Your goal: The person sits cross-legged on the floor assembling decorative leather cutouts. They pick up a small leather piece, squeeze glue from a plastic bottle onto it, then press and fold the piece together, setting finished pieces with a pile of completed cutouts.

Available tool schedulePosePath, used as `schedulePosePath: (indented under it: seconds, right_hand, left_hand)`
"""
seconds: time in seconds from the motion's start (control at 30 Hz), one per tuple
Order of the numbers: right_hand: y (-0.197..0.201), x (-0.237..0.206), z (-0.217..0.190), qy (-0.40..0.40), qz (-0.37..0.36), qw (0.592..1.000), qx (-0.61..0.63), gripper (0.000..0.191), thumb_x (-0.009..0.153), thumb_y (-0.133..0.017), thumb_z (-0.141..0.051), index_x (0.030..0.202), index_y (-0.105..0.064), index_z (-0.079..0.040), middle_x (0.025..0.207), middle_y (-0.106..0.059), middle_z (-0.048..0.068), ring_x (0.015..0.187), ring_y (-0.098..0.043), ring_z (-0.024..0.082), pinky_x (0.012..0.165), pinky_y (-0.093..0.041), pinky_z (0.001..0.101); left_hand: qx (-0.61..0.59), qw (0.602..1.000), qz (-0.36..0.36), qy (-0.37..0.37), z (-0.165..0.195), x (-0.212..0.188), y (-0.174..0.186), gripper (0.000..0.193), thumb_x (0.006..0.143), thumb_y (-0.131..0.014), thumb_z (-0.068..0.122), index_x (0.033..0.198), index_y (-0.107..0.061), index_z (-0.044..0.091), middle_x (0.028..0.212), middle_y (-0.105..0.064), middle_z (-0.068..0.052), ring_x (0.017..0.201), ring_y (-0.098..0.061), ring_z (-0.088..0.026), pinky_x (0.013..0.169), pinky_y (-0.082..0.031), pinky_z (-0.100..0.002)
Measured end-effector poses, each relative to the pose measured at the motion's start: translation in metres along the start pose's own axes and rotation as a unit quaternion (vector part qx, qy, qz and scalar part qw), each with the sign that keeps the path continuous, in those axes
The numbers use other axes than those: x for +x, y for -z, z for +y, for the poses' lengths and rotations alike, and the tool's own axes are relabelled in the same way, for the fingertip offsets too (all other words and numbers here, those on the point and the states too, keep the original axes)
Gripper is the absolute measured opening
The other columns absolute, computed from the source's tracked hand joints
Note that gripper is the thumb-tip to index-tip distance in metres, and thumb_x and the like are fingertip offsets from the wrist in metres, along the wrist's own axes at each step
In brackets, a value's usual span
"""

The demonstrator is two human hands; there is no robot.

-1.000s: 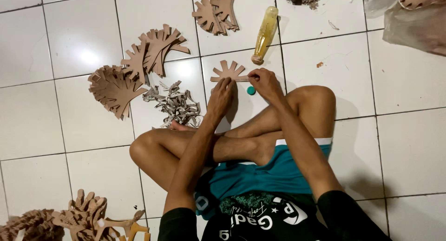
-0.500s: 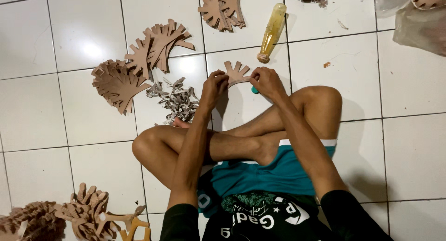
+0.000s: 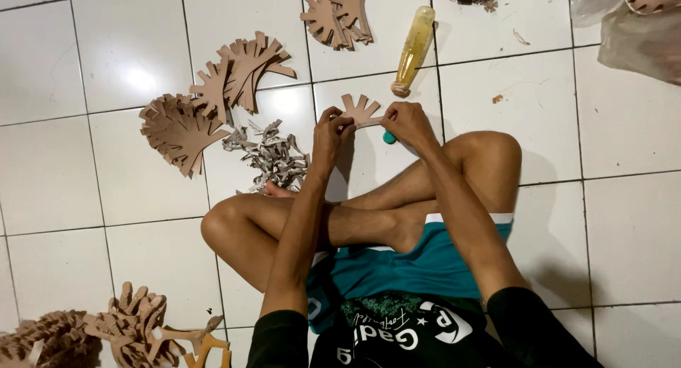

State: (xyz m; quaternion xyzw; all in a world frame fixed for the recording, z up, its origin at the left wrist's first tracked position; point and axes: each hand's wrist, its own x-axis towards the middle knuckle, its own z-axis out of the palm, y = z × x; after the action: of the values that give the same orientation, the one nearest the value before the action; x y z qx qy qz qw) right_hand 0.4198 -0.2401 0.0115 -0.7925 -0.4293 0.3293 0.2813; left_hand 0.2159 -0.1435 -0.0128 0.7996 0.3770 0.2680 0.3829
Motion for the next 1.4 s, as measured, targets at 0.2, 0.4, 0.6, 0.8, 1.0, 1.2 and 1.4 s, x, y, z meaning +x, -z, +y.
schedulePosePath:
  seconds: [0.2,0.4,0.6,0.8,1.0,1.2,1.4]
  right_hand:
    - [-0.003,-0.007,-0.008,0.127,0.074,0.989,-0.006,0.030,0.081,-0.077,-0.014,0.103,-0.067,0.004,0.103,-0.068,0.018,0.093,-0.068,0.028,0.079,-0.057,0.0410]
    - [-0.012,-0.006,-0.039,0.133,-0.009,0.991,-0.012,0.020,0.090,-0.077,-0.021,0.100,-0.073,-0.004,0.094,-0.071,0.011,0.090,-0.070,0.026,0.082,-0.056,0.0391]
    - [-0.011,-0.010,-0.048,0.129,-0.012,0.991,-0.037,0.018,0.086,-0.080,-0.021,0.095,-0.076,-0.006,0.088,-0.069,0.012,0.085,-0.067,0.029,0.076,-0.054,0.0422]
    - [-0.017,-0.013,-0.036,0.154,0.097,0.983,0.006,0.018,0.091,-0.075,-0.017,0.101,-0.073,-0.002,0.092,-0.068,0.014,0.083,-0.071,0.027,0.074,-0.057,0.0397]
    - [-0.038,-0.002,-0.037,0.150,0.034,0.983,0.099,0.018,0.093,-0.072,-0.016,0.105,-0.073,-0.002,0.095,-0.072,0.011,0.081,-0.071,0.022,0.073,-0.057,0.0361]
    - [-0.042,0.004,-0.043,0.166,0.010,0.985,0.053,0.014,0.091,-0.075,-0.015,0.100,-0.076,-0.004,0.089,-0.070,0.010,0.076,-0.066,0.021,0.075,-0.053,0.0350]
    - [-0.046,0.007,-0.041,0.169,0.014,0.983,0.066,0.017,0.090,-0.078,-0.019,0.097,-0.074,-0.003,0.091,-0.069,0.009,0.082,-0.067,0.020,0.076,-0.054,0.0347]
  left_hand:
    - [-0.019,1.000,0.000,0.003,-0.001,-0.001,0.000,0.021,0.086,-0.082,0.009,0.104,-0.078,-0.001,0.123,-0.066,-0.017,0.077,-0.077,-0.026,0.070,-0.064,-0.034]
    - [-0.019,0.999,0.003,0.030,0.001,0.001,-0.001,0.020,0.085,-0.082,0.009,0.103,-0.079,0.000,0.124,-0.067,-0.018,0.077,-0.077,-0.026,0.069,-0.063,-0.033]
    - [-0.055,0.997,-0.031,0.049,0.001,0.003,0.004,0.027,0.086,-0.080,0.009,0.109,-0.075,-0.003,0.131,-0.062,-0.021,0.091,-0.076,-0.027,0.078,-0.066,-0.034]
    - [-0.097,0.990,0.082,0.068,-0.009,-0.016,0.030,0.023,0.100,-0.067,0.011,0.120,-0.072,0.001,0.115,-0.076,-0.019,0.099,-0.078,-0.028,0.088,-0.066,-0.035]
    - [-0.029,0.977,0.062,0.203,-0.014,-0.025,0.031,0.031,0.096,-0.070,0.024,0.111,-0.074,-0.002,0.097,-0.078,-0.018,0.083,-0.078,-0.026,0.072,-0.063,-0.036]
    - [0.052,0.977,0.072,0.194,0.001,-0.013,0.025,0.041,0.088,-0.079,0.040,0.093,-0.077,-0.001,0.081,-0.078,-0.014,0.073,-0.076,-0.025,0.069,-0.060,-0.038]
    - [0.077,0.958,0.022,0.274,0.002,-0.010,0.027,0.034,0.086,-0.077,0.040,0.091,-0.082,0.006,0.073,-0.077,-0.012,0.063,-0.073,-0.025,0.064,-0.057,-0.040]
